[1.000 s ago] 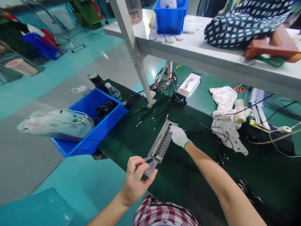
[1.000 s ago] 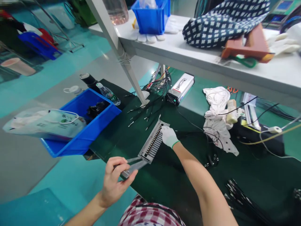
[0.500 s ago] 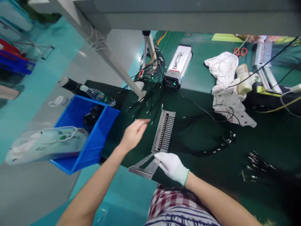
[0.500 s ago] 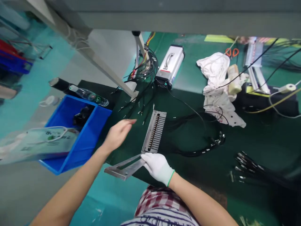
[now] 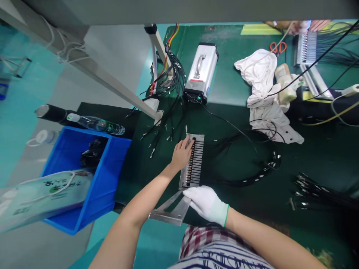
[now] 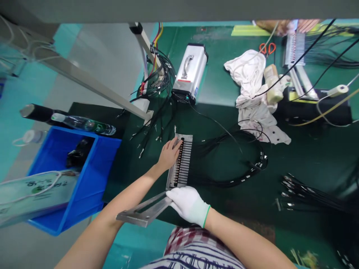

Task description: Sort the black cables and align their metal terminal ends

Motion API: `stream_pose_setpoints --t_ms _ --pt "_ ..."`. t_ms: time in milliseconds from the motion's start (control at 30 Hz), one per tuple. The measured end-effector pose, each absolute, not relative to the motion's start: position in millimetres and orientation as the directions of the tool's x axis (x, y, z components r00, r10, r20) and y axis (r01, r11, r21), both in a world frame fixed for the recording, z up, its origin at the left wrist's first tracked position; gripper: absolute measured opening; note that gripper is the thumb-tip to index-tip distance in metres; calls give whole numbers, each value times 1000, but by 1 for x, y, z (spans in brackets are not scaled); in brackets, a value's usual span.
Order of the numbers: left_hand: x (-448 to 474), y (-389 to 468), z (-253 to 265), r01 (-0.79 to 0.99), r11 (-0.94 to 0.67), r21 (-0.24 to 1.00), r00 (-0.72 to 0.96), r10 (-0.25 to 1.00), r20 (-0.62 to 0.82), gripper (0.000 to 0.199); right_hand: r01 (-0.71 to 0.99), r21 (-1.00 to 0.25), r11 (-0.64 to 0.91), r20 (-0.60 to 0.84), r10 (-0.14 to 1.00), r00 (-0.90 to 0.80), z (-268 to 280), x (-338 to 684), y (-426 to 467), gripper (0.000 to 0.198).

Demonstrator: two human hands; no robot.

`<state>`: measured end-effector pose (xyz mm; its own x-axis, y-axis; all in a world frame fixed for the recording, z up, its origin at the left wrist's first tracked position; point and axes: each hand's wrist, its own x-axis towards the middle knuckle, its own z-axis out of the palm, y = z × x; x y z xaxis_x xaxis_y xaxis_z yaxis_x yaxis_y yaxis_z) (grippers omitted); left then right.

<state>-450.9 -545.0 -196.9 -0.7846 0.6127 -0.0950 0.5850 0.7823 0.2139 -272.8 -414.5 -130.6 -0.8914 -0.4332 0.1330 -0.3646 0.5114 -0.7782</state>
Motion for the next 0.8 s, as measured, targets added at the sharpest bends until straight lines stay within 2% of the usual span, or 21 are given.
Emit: stream_pose_setpoints --t_ms 300,367,467,533,667,700,733,800 --pt "-449 -540 -202 537 770 343 -813 581 -31 45 -392 -748 536 149 -440 -885 -130 -267 -417 30" --pt "-452 -540 -201 494 738 459 -821 570 -33 44 -394 -741 544 146 -442 -885 -130 -266 -418 30" --pt "-454 -546 -190 243 583 776 -878 472 -80 42 -386 -738 553 137 -438 -888 -130 -267 -417 30" --pt "-451 -559 -168 53 453 890 -906 397 -148 45 -372 -747 551 134 -424 -896 -130 -268 -416 30" --pt "-420 -603 -86 -122 317 941 -891 383 -244 58 -310 -788 532 95 -393 -915 -128 -271 -418 29" --pt "-407 -612 -63 -222 185 957 -879 387 -279 61 -292 -792 535 71 -395 -916 -127 -272 -419 29" --pt "-393 -619 -42 -258 107 960 -880 385 -279 65 -282 -786 550 42 -408 -912 -126 -275 -420 30" --pt "-366 -623 -12 -191 120 974 -882 414 -224 61 -317 -752 578 -2 -483 -876 -124 -284 -415 30"
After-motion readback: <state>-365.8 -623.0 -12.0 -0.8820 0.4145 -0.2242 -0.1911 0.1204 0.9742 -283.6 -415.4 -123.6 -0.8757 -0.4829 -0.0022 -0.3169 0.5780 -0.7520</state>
